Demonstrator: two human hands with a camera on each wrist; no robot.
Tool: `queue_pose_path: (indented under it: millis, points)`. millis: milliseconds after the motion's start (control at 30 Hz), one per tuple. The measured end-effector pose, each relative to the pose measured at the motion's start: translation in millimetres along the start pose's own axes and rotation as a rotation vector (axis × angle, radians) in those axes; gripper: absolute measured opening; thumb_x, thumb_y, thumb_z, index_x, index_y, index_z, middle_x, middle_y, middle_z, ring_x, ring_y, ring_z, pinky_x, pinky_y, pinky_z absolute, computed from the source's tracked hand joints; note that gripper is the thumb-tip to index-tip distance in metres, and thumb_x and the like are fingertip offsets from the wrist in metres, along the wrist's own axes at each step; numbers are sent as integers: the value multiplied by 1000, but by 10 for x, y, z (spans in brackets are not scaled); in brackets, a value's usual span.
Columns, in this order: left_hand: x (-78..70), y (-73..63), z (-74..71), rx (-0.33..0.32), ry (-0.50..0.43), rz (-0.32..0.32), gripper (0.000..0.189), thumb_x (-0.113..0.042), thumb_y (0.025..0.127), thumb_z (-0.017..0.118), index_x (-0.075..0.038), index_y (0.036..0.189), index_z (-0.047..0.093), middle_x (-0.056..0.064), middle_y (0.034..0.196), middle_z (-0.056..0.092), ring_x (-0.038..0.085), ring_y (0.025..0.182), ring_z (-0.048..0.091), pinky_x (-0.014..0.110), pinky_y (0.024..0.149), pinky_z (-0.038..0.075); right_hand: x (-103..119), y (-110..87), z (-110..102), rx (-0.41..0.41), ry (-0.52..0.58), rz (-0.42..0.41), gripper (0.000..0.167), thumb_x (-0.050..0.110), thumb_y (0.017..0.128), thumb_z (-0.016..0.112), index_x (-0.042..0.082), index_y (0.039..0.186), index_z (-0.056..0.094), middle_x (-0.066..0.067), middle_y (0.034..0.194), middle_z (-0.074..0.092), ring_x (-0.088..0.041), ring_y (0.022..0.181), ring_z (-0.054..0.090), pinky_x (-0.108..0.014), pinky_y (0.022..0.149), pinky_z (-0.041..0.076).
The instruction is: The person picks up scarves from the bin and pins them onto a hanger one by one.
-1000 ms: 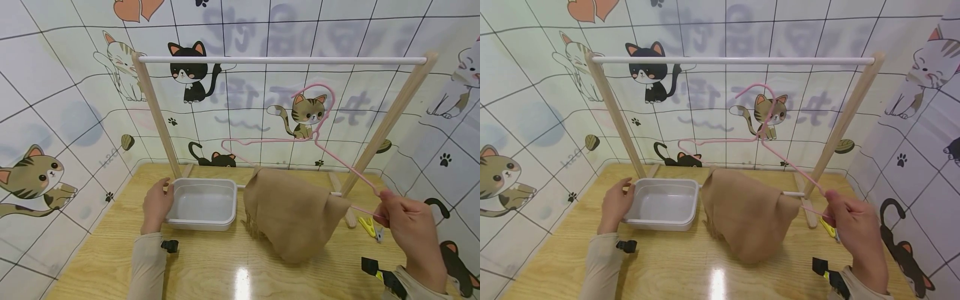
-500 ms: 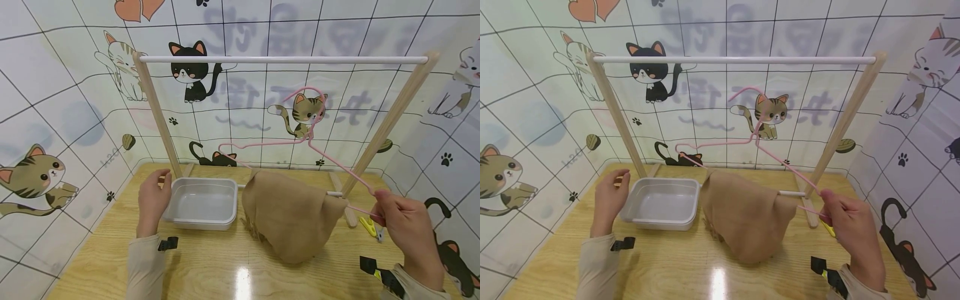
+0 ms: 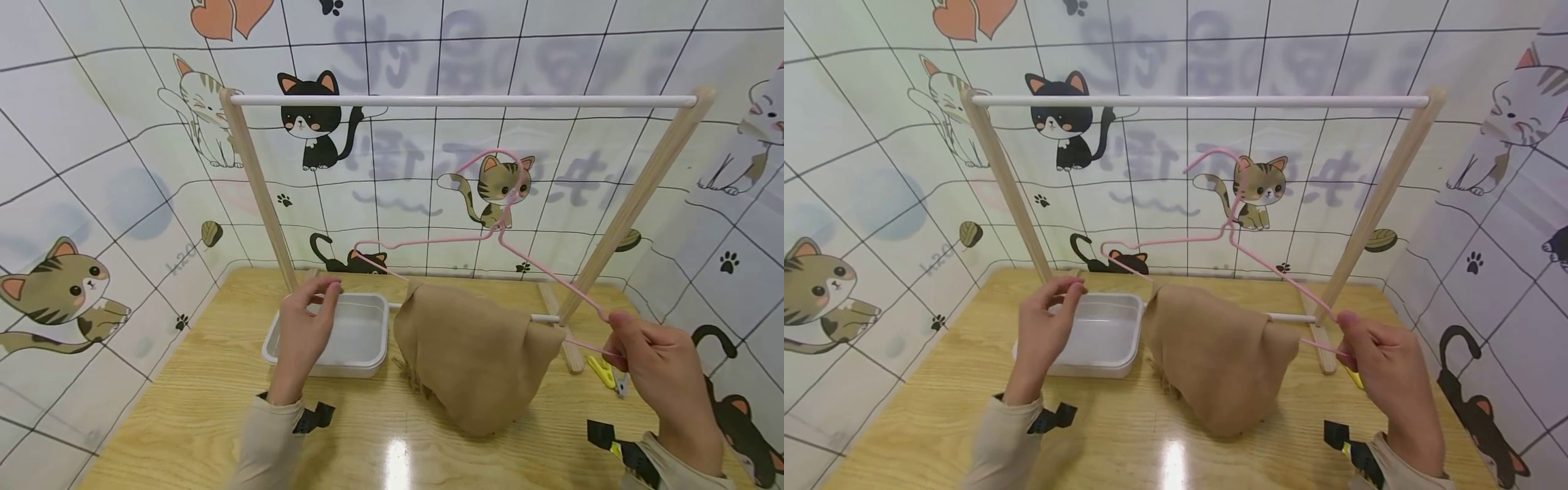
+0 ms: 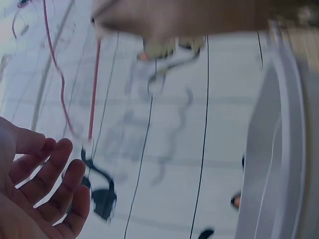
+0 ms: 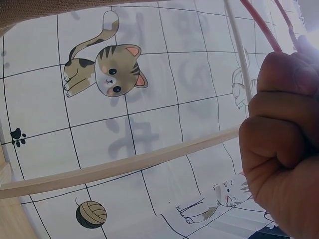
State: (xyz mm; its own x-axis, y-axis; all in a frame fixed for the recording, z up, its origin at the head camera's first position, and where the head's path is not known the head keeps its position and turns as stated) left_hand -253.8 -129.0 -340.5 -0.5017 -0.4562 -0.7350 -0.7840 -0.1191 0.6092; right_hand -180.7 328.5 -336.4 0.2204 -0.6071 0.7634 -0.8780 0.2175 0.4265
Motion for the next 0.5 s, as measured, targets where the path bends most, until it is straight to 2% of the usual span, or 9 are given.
queue_pose_path:
  millis: [167, 267, 400, 500]
  points:
    - [-200, -124, 327, 92, -71, 17, 16, -20, 101, 66, -11, 109, 76, 5, 97, 76, 18, 86, 67, 24, 57, 51, 13, 1, 22, 9, -3, 0, 52, 20, 107, 54, 6, 57, 49, 3, 57, 51, -15, 50, 40, -32, 42, 27]
    - [-254, -174, 472, 128, -88, 51, 16, -17, 103, 64, -11, 111, 75, 5, 100, 76, 17, 87, 68, 25, 62, 55, 21, 0, 43, 19, -2, -8, 52, 17, 107, 54, 6, 57, 49, 4, 58, 51, -14, 50, 40, -32, 42, 27]
    - [-304, -206, 613, 150, -107, 104, 16, -12, 101, 65, -7, 114, 73, 4, 105, 73, 17, 93, 69, 30, 77, 59, 62, -3, 66, 21, 4, -29, 53, 16, 106, 55, 10, 55, 46, 2, 57, 50, -13, 50, 40, -31, 41, 27]
    - [-348, -221, 681, 167, -104, 126, 18, -10, 101, 65, -7, 118, 72, 4, 108, 73, 17, 95, 68, 32, 78, 60, 96, -4, 92, 26, 22, -47, 53, 14, 106, 56, 9, 54, 46, 4, 56, 49, -13, 48, 38, -31, 40, 26]
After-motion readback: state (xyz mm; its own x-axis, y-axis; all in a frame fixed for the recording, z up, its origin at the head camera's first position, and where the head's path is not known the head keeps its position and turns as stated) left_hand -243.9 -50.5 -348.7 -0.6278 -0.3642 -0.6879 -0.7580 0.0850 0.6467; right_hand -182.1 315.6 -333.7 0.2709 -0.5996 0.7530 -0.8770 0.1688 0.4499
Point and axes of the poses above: each hand's wrist, its own y-axis towards the middle knuckle, its own z-axis out of the palm, x = y × z, the point moved 7 cm from there along y, towards the middle knuckle
